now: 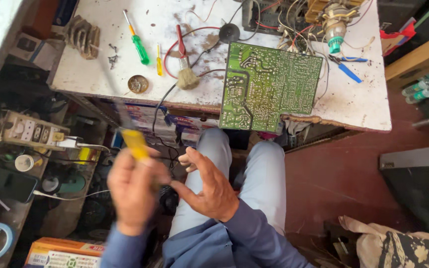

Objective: The person solders multiple connection points on a green circuit board using a soldering iron. They hold the board with one hand and apply the iron with the other, then flip the board to inspect the other side.

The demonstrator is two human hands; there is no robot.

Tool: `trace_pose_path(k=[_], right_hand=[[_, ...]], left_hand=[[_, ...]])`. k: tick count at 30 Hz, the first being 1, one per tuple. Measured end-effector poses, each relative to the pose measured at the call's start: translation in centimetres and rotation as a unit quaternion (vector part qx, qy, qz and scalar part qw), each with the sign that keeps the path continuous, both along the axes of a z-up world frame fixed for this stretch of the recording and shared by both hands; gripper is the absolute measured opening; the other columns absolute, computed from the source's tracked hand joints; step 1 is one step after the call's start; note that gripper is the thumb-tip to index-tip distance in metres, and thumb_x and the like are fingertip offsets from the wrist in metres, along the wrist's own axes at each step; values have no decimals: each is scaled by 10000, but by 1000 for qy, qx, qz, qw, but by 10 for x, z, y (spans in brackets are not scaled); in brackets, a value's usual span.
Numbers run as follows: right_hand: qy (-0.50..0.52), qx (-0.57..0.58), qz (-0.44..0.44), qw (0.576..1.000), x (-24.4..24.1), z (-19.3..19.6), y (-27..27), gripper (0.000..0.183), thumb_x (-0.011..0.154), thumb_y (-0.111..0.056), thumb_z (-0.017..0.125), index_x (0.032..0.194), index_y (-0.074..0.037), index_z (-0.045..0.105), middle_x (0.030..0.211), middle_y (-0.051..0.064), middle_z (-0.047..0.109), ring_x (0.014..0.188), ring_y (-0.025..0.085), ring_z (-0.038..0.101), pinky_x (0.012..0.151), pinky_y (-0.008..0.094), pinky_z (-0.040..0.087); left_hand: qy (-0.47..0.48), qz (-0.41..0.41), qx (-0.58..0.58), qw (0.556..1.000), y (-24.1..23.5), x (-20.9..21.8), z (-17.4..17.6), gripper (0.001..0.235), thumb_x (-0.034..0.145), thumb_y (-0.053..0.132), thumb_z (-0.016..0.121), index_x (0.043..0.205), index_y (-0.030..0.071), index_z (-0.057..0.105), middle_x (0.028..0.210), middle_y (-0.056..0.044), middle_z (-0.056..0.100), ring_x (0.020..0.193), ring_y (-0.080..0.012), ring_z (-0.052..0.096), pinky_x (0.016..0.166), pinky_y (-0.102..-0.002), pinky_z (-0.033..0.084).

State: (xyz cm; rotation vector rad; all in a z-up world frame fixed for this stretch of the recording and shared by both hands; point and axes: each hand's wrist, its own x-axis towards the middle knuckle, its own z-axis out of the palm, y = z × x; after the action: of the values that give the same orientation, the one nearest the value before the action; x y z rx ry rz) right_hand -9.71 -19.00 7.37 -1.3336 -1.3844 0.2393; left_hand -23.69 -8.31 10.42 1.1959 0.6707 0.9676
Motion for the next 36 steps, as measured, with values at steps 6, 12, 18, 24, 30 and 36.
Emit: trace_pose_path(k=[6, 12, 18, 24, 30, 36], right_hand=[[-86, -61, -26, 994, 29, 6, -11, 204, 924, -70, 785, 1101, -70, 684, 1117, 97, 702, 970, 246, 726, 841, 334, 604], [-21, -125, -52, 991, 41, -10, -28, 115, 860, -50, 779, 964, -29, 734, 923, 106, 735, 819, 263, 729, 719, 341, 588], [-32, -139, -91, 986, 43, -24, -49, 132, 834, -56, 779, 961, -44, 747, 930, 97, 754, 836, 229, 748, 746, 323, 593], [3, -183, -122, 976, 53, -37, -53, 129, 837, -49, 768, 963, -27, 751, 914, 100, 762, 790, 191, 746, 725, 304, 589], [-26, -159, -136, 978, 80, -28, -50, 120, 855, -69, 772, 964, -27, 746, 917, 114, 757, 836, 249, 751, 744, 329, 591], [-45, -118, -213, 969, 114, 8, -34, 103, 898, -59, 751, 991, -18, 735, 942, 116, 748, 834, 241, 742, 736, 325, 581]], left_hand=[[263, 205, 357, 873, 105, -52, 35, 155, 1117, 54, 626, 1223, -40, 687, 977, -59, 670, 829, -108, 608, 728, -267, 473], [427, 219, 442, 758, 201, -38, -22, 169, 1052, 89, 736, 1122, -56, 686, 996, -230, 674, 938, -379, 662, 815, -451, 516], [462, 271, 489, 689, 264, -4, -94, 109, 987, 105, 623, 1008, -1, 604, 998, -208, 598, 965, -419, 605, 826, -497, 498], [488, 299, 443, 690, 289, 7, -122, 84, 939, 107, 626, 942, 25, 608, 980, -203, 611, 887, -396, 620, 743, -466, 520], [520, 241, 477, 666, 283, -5, -125, 146, 972, 117, 711, 995, -8, 640, 1013, -230, 601, 997, -414, 580, 868, -482, 469], [471, 294, 532, 640, 232, 30, -78, 330, 912, 116, 771, 1179, -26, 639, 1176, -216, 601, 1117, -392, 578, 918, -475, 456]])
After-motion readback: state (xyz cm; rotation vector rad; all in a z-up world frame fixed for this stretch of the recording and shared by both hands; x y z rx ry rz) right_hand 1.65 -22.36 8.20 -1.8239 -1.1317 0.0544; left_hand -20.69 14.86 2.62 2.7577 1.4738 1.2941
